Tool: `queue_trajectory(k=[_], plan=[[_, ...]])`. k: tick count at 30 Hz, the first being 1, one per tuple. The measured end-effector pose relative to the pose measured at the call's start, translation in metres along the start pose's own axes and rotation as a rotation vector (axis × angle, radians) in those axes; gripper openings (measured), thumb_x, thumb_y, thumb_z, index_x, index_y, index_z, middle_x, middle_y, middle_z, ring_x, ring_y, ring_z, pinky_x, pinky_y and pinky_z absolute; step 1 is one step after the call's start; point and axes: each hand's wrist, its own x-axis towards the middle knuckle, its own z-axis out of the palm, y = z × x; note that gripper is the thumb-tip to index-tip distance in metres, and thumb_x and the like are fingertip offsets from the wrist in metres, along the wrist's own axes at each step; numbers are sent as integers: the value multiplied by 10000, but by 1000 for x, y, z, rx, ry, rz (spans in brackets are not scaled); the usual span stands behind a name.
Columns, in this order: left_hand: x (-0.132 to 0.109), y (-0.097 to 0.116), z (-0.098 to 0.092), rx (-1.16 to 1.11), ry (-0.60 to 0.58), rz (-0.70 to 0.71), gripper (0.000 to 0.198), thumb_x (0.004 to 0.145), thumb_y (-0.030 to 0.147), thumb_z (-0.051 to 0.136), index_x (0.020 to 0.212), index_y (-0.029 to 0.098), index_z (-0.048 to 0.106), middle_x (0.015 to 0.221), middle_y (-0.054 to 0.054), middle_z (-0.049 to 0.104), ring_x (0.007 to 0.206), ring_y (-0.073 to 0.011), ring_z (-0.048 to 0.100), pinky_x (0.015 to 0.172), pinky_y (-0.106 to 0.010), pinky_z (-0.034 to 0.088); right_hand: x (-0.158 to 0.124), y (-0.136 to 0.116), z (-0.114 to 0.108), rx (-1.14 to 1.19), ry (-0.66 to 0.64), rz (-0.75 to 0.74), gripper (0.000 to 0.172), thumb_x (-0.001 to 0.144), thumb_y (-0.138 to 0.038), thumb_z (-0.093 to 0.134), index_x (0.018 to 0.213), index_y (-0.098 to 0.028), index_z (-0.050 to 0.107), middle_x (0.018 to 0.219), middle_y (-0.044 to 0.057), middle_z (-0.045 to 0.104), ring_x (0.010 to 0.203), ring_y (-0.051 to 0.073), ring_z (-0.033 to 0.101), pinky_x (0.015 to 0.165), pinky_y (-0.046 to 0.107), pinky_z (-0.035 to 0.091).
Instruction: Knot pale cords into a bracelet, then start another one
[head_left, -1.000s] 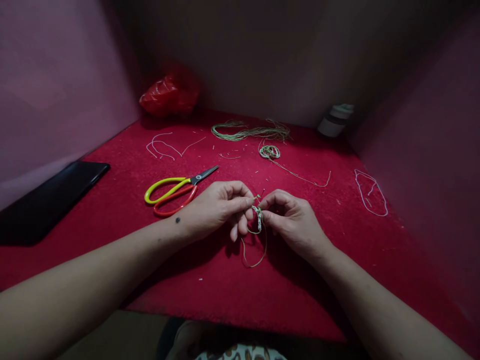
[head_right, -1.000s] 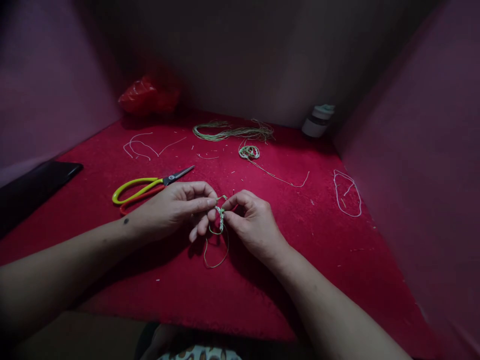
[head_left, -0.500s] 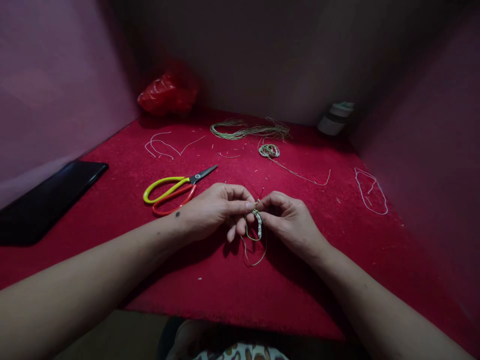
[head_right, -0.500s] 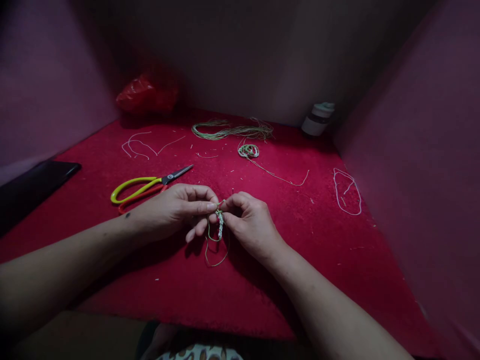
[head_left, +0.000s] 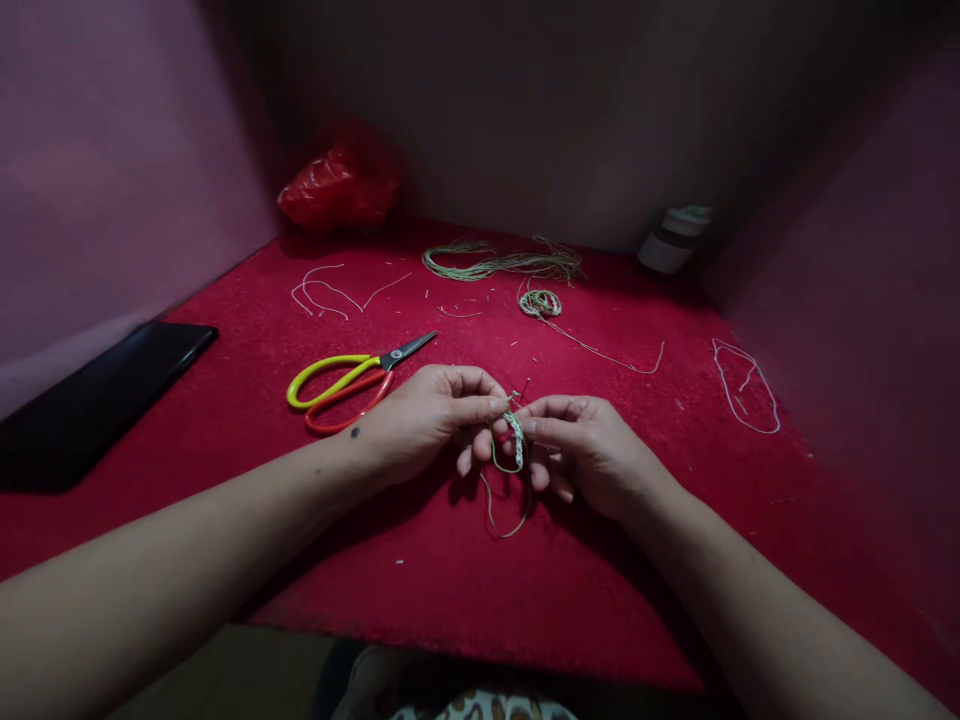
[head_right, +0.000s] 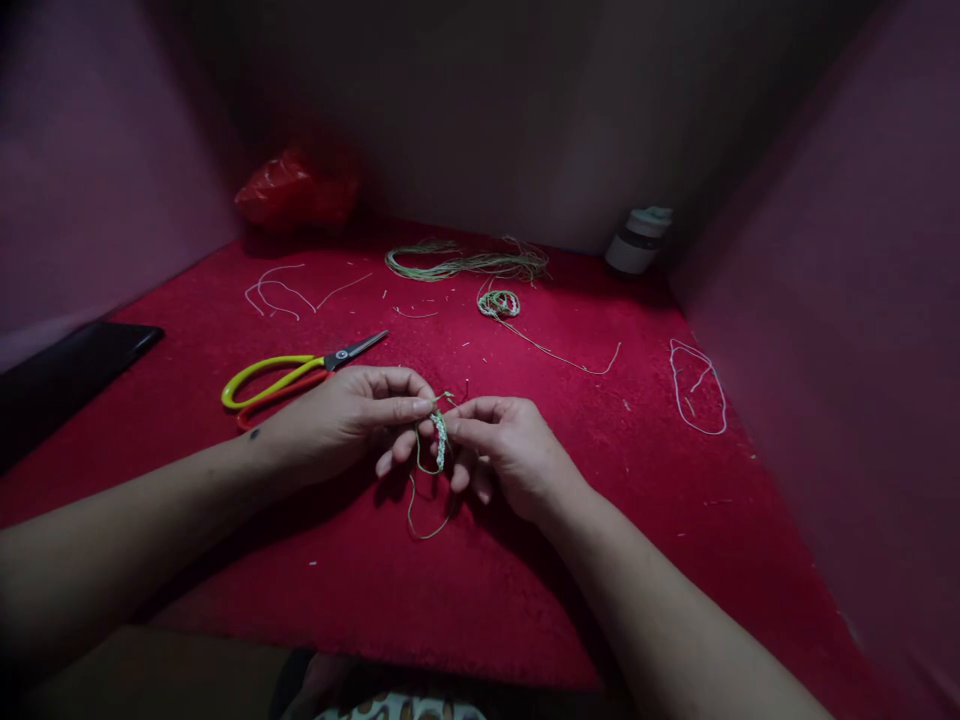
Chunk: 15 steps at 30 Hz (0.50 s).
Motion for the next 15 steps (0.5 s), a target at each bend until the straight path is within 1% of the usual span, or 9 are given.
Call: queue_trajectory(k=[2,4,7,10,12,15], plan=[[-1,1,1,25,0,1,97,824,204,554,775,121,541,601,-22,605,401,-65,499,365,-155,396,0,-1,-2,37,-31,31,205,715,-315,668,772,-132,593,632,15,625,381,64,508,281,141,280],[-2,2,1,51,6,7,100,822,218,560,785,126,543,584,-17,598,406,-70,501,369,-156,397,0,-2,-4,39,-41,57,191,735,-312,652,773,-139,580,633,3,625,356,50,484,271,138,247],[-3,4,1,101,29,13,98,826,224,554,794,133,538,544,-1,580,400,-74,502,377,-158,402,-1,-5,-4,-27,-54,86,186,782,-326,606,773,-142,574,587,-15,609,319,36,431,268,143,210],[-5,4,3,182,67,38,99,831,229,540,790,139,531,507,12,562,381,-79,500,369,-159,388,-2,-7,-4,-111,-49,67,198,811,-334,569,775,-139,575,567,-19,603,298,26,385,276,147,206],[-5,4,4,243,101,71,101,829,232,538,786,140,535,499,16,557,368,-75,487,364,-157,377,-2,-7,-3,-125,-48,58,194,825,-325,541,789,-138,572,572,-12,615,290,26,379,280,148,209],[-6,4,6,299,149,104,98,824,233,539,797,139,547,498,20,556,359,-65,462,360,-153,366,-2,-8,-1,-128,-48,90,163,818,-289,528,840,-135,578,571,-5,625,279,33,376,269,150,190]])
